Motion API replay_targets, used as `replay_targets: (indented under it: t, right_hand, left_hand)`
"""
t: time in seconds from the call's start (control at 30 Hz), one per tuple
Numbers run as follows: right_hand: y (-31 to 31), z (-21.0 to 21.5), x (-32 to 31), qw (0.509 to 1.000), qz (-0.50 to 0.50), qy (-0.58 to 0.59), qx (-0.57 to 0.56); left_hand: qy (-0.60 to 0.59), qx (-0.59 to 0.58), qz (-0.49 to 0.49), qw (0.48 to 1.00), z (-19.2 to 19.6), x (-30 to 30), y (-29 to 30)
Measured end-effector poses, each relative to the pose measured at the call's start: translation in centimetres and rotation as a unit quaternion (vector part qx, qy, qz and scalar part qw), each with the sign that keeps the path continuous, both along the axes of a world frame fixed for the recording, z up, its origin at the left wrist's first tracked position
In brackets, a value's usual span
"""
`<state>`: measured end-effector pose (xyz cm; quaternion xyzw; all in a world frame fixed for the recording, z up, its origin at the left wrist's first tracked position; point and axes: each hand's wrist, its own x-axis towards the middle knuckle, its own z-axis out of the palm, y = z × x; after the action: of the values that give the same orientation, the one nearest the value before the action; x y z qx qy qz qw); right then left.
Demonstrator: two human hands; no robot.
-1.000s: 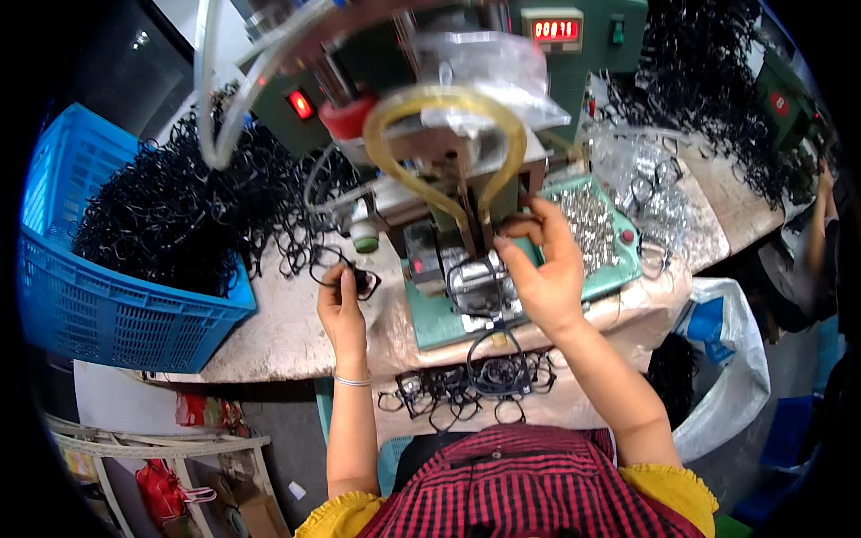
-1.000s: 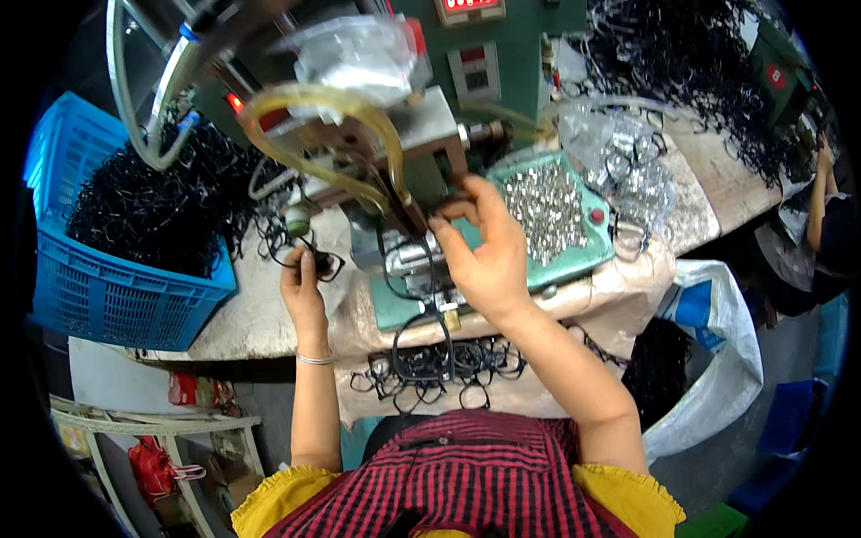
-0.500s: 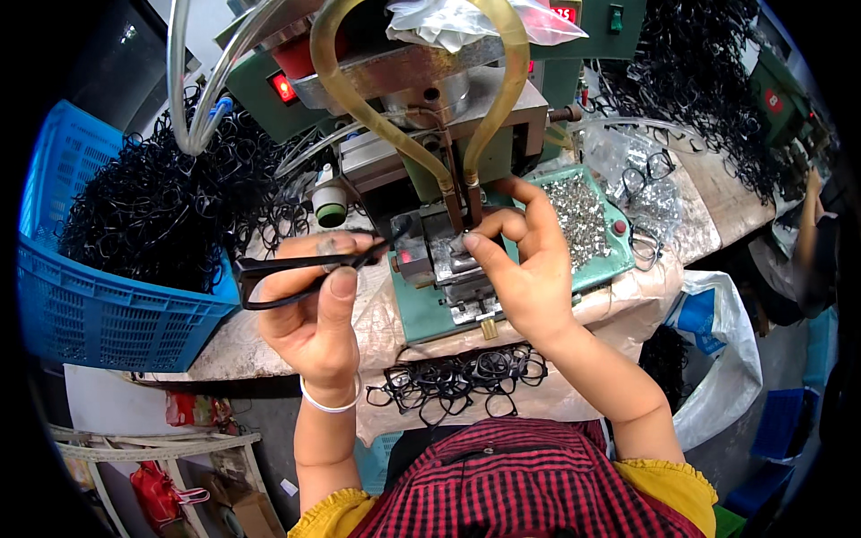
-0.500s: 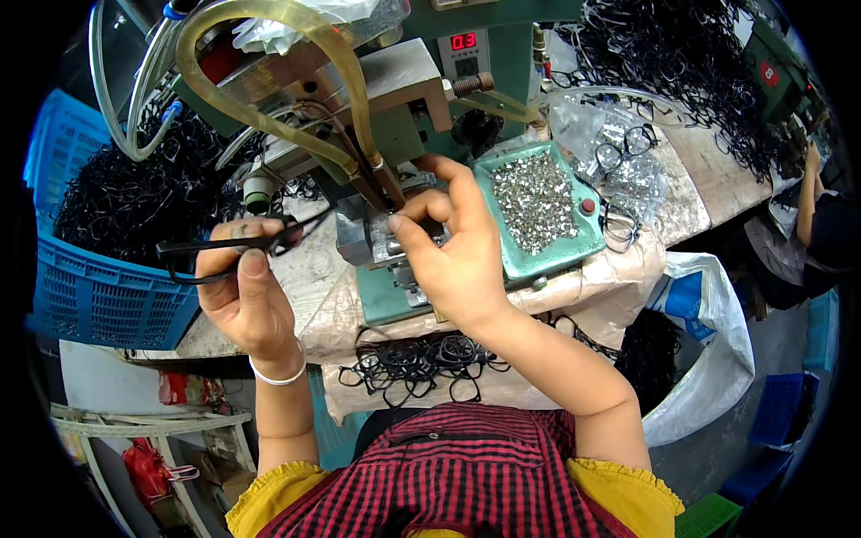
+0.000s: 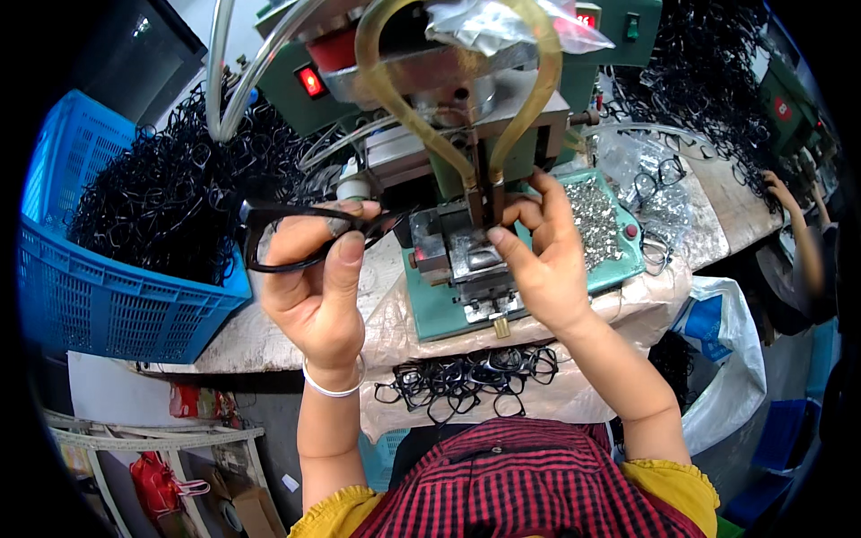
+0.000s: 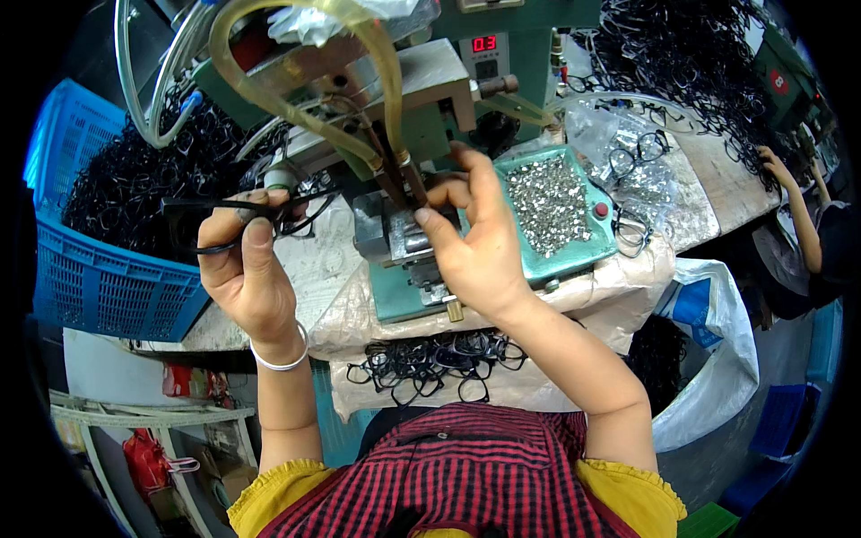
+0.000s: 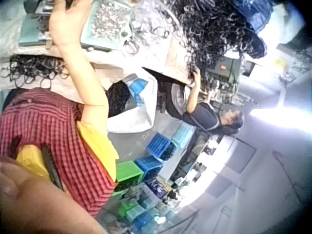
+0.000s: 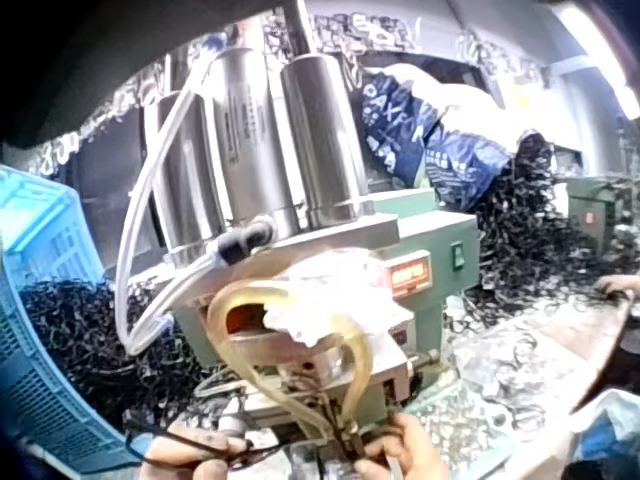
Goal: The person repeatedly picks up black eyeglass frames and small metal components, places them into a green press machine, and activates the press to attach the components. The finished frames are placed on the table, and the person periodically empties a blue basket of frames onto the work surface.
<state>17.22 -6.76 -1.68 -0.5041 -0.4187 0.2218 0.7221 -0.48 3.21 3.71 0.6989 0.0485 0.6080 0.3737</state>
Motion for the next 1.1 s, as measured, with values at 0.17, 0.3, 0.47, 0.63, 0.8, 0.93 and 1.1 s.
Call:
replay_targets:
  t: [0.17,0.3,0.47,0.63,0.8,0.93,1.1]
  right_hand:
    - [-2.3,0.6,-0.9,0.999,0.024,-0.019,-0.009]
    - [-2.4,-1.7,5.9,0.933,-0.114,-0.312,-0.138]
    - [-5.1,-9.0,10.8,0.808,-0.322,-0.454,-0.190]
    - [-0.2,-6.9,9.8,0.837,-0.281,-0.445,-0.153]
    - [3.0,-8.1,9.6,0.759,-0.264,-0.536,-0.258]
    - [-4.0,-8.8,10.1,0.887,-0.279,-0.339,-0.143]
    - [-5.6,-11.4,11.7,0.956,-0.288,0.045,-0.026]
  left_hand:
    - [0.014,0.046,-0.039,0.998,-0.5,0.5,-1.7]
    - [0.225,0.235,-0.020,0.945,-2.7,0.2,-3.2]
    - [0.269,0.278,-0.018,0.922,-4.3,1.6,-3.4]
    - [0.260,0.262,-0.022,0.929,-4.0,1.7,-3.3]
    - [0.286,0.237,0.028,0.928,-5.5,-0.6,-5.6]
    - [0.313,0.166,0.185,0.917,-9.7,-8.0,-7.4]
    - [0.225,-0.064,0.444,0.865,-10.7,-12.7,2.1]
